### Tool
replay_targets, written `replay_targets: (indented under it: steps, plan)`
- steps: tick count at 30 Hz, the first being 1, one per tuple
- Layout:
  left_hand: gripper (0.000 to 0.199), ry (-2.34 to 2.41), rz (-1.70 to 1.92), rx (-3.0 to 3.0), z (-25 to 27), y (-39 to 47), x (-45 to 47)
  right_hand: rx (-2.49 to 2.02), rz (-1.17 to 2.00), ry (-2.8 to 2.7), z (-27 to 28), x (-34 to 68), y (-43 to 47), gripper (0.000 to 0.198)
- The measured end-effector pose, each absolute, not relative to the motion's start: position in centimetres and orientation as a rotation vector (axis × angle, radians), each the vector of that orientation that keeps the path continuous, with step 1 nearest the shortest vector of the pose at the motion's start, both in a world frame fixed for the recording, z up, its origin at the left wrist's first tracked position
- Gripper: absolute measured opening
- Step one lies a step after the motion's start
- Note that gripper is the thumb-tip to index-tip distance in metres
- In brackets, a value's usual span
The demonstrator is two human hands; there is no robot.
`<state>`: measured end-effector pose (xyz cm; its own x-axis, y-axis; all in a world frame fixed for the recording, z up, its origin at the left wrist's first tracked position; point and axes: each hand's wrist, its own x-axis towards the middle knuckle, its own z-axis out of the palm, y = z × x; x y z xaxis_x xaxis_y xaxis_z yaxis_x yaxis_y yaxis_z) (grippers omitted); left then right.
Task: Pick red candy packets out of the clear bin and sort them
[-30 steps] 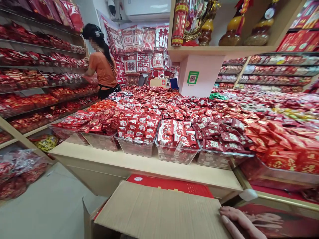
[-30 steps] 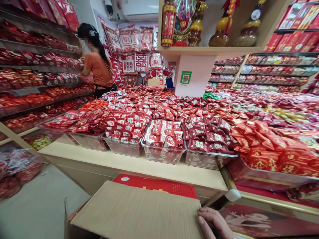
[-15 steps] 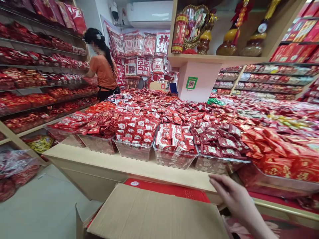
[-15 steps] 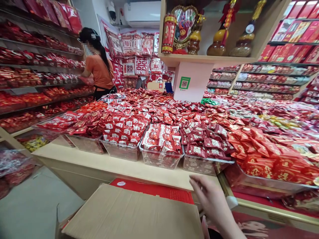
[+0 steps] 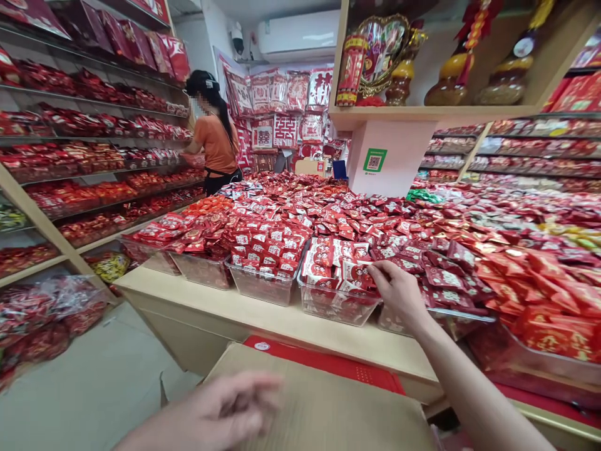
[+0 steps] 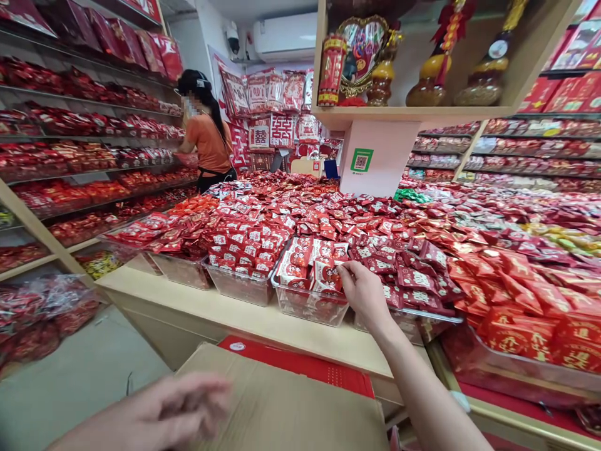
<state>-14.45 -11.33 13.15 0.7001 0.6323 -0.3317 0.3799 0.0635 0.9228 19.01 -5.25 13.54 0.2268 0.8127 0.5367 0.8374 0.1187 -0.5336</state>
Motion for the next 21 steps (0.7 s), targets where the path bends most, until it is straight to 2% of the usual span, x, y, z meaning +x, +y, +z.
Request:
replay_targets:
  steps: [4, 8, 13, 21]
  plan:
    - [0.052, 0.922, 0.706, 1.663, 13.4, -7.4, -6.9, -1.467, -0.019, -1.614, 14.1, 15.1, -9.6, 0.022]
    - [0.039, 0.868, 0.841, 1.579, 13.1, -5.3, -0.7, -1.396, 0.126, -1.635, 12.4, 11.9, -11.3, 0.023]
    - [0.039, 0.834, 0.978, 1.504, 10.8, -5.1, 1.5, -1.445, 0.174, -1.483, 9.8, 11.7, -10.2, 0.034]
    - [0.042, 1.013, 0.967, 1.191, 7.3, -5.4, 2.2, -1.269, 0.657, -1.296, 7.3, 11.6, -9.3, 0.034]
